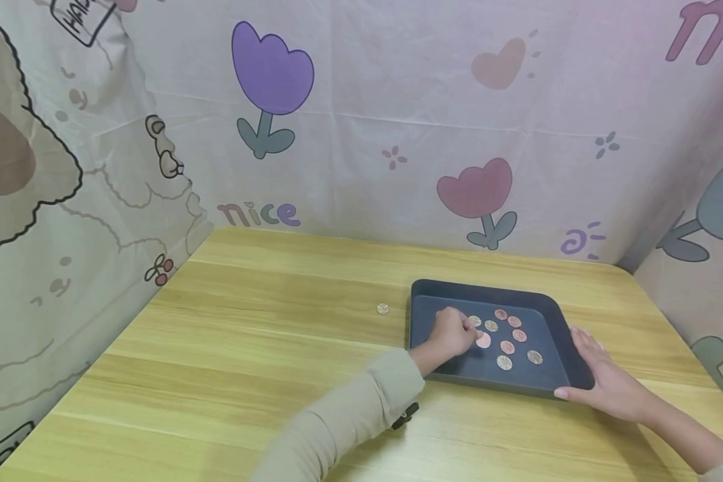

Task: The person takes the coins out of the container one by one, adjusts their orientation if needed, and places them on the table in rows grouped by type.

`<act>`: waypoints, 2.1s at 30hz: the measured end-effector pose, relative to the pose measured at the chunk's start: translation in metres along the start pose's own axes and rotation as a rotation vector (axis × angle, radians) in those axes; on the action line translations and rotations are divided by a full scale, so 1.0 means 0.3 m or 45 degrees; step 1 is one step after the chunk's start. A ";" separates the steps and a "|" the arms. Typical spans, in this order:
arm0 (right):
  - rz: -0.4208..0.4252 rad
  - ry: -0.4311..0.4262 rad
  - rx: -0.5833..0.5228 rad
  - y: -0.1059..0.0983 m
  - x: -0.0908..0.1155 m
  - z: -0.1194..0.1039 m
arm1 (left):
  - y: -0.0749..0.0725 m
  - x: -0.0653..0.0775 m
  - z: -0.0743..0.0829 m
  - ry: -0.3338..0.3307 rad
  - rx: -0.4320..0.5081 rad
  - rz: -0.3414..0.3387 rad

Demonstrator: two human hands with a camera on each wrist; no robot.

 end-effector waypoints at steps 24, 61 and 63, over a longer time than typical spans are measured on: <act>-0.014 0.038 0.000 -0.003 0.000 -0.006 | -0.237 0.035 -0.188 0.076 0.283 0.016; -0.009 0.024 -0.024 -0.004 -0.005 -0.014 | -0.302 0.028 -0.419 -0.042 -0.168 -0.064; -0.007 0.020 -0.025 -0.004 -0.004 -0.014 | -0.303 0.027 -0.419 -0.038 -0.188 -0.057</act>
Point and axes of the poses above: each hand's wrist, its own x-axis away from the middle knuckle, its own y-axis out of the palm, z = x × y, the point moved 4 cm from there along -x, towards the middle knuckle, and after that the axes turned 11 degrees about -x, right-handed, at the moved point
